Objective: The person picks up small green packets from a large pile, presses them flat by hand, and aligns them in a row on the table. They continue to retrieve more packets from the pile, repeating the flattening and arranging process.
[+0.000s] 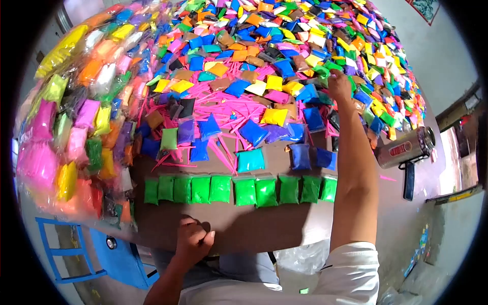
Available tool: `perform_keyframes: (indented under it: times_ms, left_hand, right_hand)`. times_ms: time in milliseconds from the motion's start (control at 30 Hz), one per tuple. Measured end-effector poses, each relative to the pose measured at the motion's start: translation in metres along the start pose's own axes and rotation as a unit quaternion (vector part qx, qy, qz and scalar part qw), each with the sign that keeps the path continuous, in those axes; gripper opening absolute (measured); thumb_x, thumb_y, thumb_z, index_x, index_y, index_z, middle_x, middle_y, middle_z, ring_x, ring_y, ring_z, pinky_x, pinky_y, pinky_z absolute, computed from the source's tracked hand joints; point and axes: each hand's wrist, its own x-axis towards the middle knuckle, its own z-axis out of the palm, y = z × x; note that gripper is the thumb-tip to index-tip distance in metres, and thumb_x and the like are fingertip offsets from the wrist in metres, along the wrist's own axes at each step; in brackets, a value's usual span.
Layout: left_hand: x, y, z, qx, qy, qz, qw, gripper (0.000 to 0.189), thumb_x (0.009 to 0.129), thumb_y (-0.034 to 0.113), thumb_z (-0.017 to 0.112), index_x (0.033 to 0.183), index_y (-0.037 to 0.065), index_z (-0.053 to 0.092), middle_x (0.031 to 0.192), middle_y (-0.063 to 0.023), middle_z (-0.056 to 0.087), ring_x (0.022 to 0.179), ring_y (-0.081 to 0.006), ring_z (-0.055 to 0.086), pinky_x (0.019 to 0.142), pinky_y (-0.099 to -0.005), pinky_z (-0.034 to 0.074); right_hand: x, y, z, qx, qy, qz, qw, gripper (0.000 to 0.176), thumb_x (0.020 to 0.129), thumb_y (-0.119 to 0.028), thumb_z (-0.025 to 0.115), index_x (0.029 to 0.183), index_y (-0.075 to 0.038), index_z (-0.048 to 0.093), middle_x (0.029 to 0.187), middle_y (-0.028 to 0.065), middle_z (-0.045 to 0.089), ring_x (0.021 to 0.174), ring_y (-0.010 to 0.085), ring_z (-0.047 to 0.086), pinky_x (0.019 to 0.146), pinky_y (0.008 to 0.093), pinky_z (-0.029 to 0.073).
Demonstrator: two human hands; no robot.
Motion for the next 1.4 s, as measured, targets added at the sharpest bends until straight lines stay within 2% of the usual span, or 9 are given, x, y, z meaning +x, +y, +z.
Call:
perform_keyframes:
  times_ms: [167, 400, 567, 633, 767, 867, 1067, 1133, 1400]
  left_hand:
    - [0.002, 0.005, 0.001, 0.027, -0.012, 0.001, 1.0, 0.034, 0.074, 0.004, 0.068, 0.06, 0.01, 0.037, 0.058, -0.0078, 0.038, 0.057, -0.0306, 0.044, 0.069, -0.0457, 0.04]
    - [-0.002, 0.002, 0.006, 0.047, -0.022, -0.018, 0.998, 0.032, 0.068, 0.004, 0.073, 0.056, 0.011, 0.045, 0.054, -0.0044, 0.047, 0.057, -0.0282, 0.048, 0.073, -0.0424, 0.045]
    - [-0.005, 0.002, 0.004, 0.081, -0.038, -0.009, 0.996, 0.034, 0.07, 0.009, 0.073, 0.055, 0.011, 0.043, 0.054, -0.0054, 0.046, 0.055, -0.0293, 0.047, 0.072, -0.0435, 0.043]
    - [-0.003, 0.002, 0.005, 0.075, -0.033, 0.008, 0.997, 0.034, 0.073, 0.012, 0.071, 0.056, 0.01, 0.042, 0.056, -0.0067, 0.043, 0.055, -0.0304, 0.044, 0.072, -0.0449, 0.042]
    - [0.002, 0.006, 0.001, 0.024, -0.032, 0.02, 0.999, 0.031, 0.076, 0.016, 0.067, 0.061, 0.008, 0.042, 0.06, -0.0098, 0.04, 0.057, -0.0328, 0.041, 0.074, -0.0464, 0.04]
    - [0.005, 0.004, 0.0, 0.017, -0.019, 0.038, 0.999, 0.032, 0.077, 0.021, 0.069, 0.061, 0.009, 0.044, 0.059, -0.0089, 0.044, 0.058, -0.0314, 0.045, 0.074, -0.0433, 0.04]
    - [0.005, 0.007, -0.011, -0.05, -0.004, 0.051, 0.997, 0.029, 0.08, 0.023, 0.068, 0.064, 0.007, 0.051, 0.06, -0.008, 0.05, 0.06, -0.0296, 0.05, 0.073, -0.0407, 0.039]
    - [0.0, 0.0, -0.012, -0.079, -0.009, 0.052, 0.995, 0.026, 0.083, 0.024, 0.066, 0.067, 0.005, 0.056, 0.057, -0.0069, 0.049, 0.057, -0.0276, 0.05, 0.072, -0.0402, 0.039]
    - [-0.008, -0.009, -0.013, -0.201, 0.044, 0.064, 0.977, 0.039, 0.095, 0.04, 0.056, 0.077, 0.006, 0.061, 0.058, -0.0102, 0.051, 0.06, -0.0305, 0.053, 0.069, -0.0413, 0.041]
  right_hand:
    - [0.019, -0.025, 0.018, -0.097, -0.068, 0.034, 0.992, 0.042, 0.079, -0.026, 0.064, 0.119, -0.012, 0.067, 0.111, 0.0199, 0.069, 0.103, 0.0386, 0.066, 0.089, 0.0466, 0.052]
    - [0.029, 0.002, 0.014, -0.02, -0.043, 0.074, 0.996, 0.046, 0.075, -0.027, 0.069, 0.12, -0.016, 0.069, 0.106, 0.0181, 0.071, 0.097, 0.0385, 0.067, 0.083, 0.0453, 0.054]
    - [-0.01, -0.026, -0.066, 0.195, -0.079, 0.025, 0.977, 0.045, 0.078, -0.006, 0.064, 0.122, 0.0, 0.065, 0.088, 0.0142, 0.07, 0.078, 0.0182, 0.066, 0.073, 0.0308, 0.052]
    - [-0.041, -0.043, -0.099, 0.218, -0.08, -0.045, 0.972, 0.049, 0.079, -0.007, 0.067, 0.126, 0.003, 0.061, 0.103, 0.0123, 0.07, 0.085, 0.0156, 0.065, 0.079, 0.0292, 0.052]
    - [-0.129, -0.086, -0.157, 0.414, -0.202, 0.067, 0.885, 0.055, 0.084, -0.02, 0.08, 0.129, 0.004, 0.058, 0.112, 0.0085, 0.067, 0.1, 0.0144, 0.061, 0.089, 0.0289, 0.05]
    - [-0.203, -0.11, -0.163, 0.51, -0.203, 0.069, 0.833, 0.043, 0.085, -0.001, 0.076, 0.124, 0.002, 0.061, 0.115, 0.0059, 0.064, 0.105, 0.0152, 0.061, 0.094, 0.0305, 0.049]
    - [-0.327, -0.193, -0.157, 0.62, -0.241, 0.17, 0.727, 0.059, 0.085, 0.008, 0.071, 0.139, 0.001, 0.048, 0.128, 0.0077, 0.056, 0.107, 0.0169, 0.059, 0.088, 0.0297, 0.051]
    - [-0.352, -0.219, -0.153, 0.643, -0.292, 0.175, 0.686, 0.05, 0.086, 0.007, 0.07, 0.132, 0.001, 0.054, 0.117, 0.0047, 0.06, 0.104, 0.0125, 0.057, 0.084, 0.028, 0.05]
    - [-0.405, -0.293, -0.122, 0.63, -0.355, 0.144, 0.676, 0.028, 0.087, 0.004, 0.069, 0.112, -0.002, 0.059, 0.105, 0.0011, 0.061, 0.097, 0.0096, 0.056, 0.084, 0.0249, 0.047]
